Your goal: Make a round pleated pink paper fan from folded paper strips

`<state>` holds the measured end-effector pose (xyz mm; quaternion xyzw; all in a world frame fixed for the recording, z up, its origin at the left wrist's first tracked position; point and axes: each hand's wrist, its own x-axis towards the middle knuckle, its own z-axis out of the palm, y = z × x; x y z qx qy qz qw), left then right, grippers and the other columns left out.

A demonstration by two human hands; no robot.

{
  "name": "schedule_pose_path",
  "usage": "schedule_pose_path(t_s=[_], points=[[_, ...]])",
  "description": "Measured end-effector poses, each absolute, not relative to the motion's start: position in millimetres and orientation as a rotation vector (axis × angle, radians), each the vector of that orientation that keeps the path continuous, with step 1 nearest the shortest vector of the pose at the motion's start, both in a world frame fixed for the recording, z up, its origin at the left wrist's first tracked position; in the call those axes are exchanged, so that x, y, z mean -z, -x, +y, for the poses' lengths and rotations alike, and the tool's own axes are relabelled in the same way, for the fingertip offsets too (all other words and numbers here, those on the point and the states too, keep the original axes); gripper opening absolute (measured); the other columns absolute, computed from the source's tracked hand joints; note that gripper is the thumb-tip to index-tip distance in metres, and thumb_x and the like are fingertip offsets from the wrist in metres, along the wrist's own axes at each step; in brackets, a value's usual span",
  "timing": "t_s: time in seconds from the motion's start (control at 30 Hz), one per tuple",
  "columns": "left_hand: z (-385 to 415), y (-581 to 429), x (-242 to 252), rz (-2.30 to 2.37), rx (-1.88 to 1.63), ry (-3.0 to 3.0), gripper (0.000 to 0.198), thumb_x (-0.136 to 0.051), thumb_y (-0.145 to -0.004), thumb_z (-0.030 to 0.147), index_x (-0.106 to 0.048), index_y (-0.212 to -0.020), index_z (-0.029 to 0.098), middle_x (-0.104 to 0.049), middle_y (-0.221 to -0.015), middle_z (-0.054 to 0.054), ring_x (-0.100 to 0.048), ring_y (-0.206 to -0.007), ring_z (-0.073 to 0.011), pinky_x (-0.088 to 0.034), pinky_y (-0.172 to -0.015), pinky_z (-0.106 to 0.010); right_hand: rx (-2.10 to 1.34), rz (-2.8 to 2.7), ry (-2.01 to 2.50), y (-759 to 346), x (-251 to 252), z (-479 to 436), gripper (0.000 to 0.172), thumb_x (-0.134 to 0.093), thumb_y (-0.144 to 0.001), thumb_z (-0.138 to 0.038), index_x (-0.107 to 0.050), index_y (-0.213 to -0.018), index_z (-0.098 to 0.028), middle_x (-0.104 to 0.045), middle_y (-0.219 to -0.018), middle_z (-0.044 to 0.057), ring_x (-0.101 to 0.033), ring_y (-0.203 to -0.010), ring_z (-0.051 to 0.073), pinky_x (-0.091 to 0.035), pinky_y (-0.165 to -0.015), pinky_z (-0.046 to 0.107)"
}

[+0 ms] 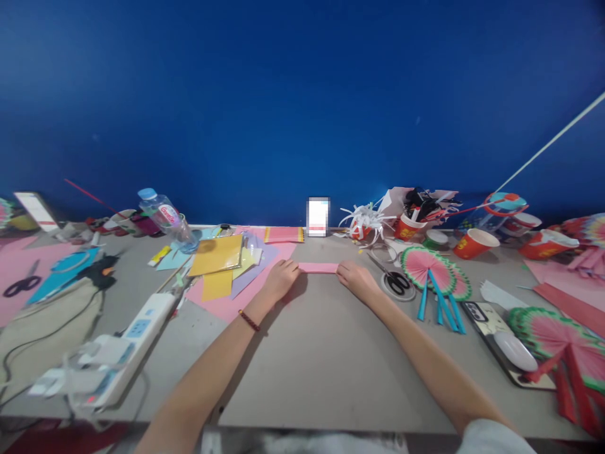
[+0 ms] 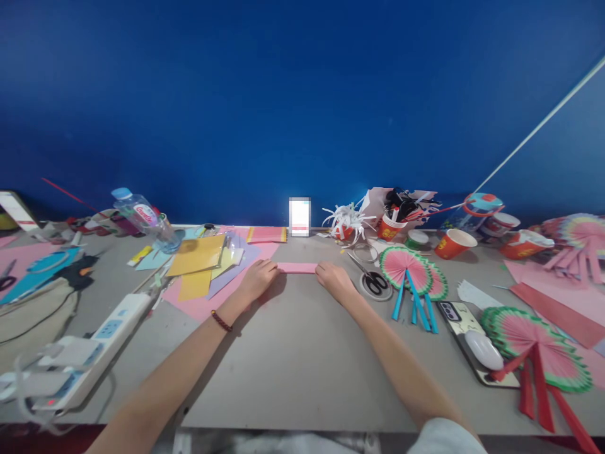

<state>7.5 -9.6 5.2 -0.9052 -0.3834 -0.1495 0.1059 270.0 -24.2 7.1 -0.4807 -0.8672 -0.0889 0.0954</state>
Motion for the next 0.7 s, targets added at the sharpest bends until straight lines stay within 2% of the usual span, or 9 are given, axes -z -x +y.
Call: schedule_pose_path(t_s=[0.37, 0.7], points=[[-15.8, -15.3, -7.8, -1.102, 0.202, 2.637, 0.014, -0.047, -0.086, 0.006, -0.056, -0.079, 0.014, -0.057, -0.081, -0.008, -0.052, -0.081, -0.0214, -0.038, -0.072, -0.034, 0.412, -2.618, 1.24, -274.2, -5.6, -22.2, 0.021, -0.047, -0.089, -0.012, -0.062, -0.075, -0.013, -0.061, -0.073, 0.007, -0.05, -0.069, 0.016, -0.03, -0.063, 0.027], [-28.1, -27.0, -4.7, -1.319, 0.303, 2.615, 0.019, -0.044, -0.084, 0.0, -0.057, -0.082, 0.014, -0.055, -0.086, -0.01, -0.052, -0.085, -0.0236, -0.039, -0.071, -0.036, 0.381, -2.593, 1.433, -265.7, -6.4, -35.5, 0.018, -0.047, -0.085, -0.005, -0.062, -0.086, -0.013, -0.063, -0.083, 0.01, -0.053, -0.076, 0.019, -0.033, -0.064, 0.028]])
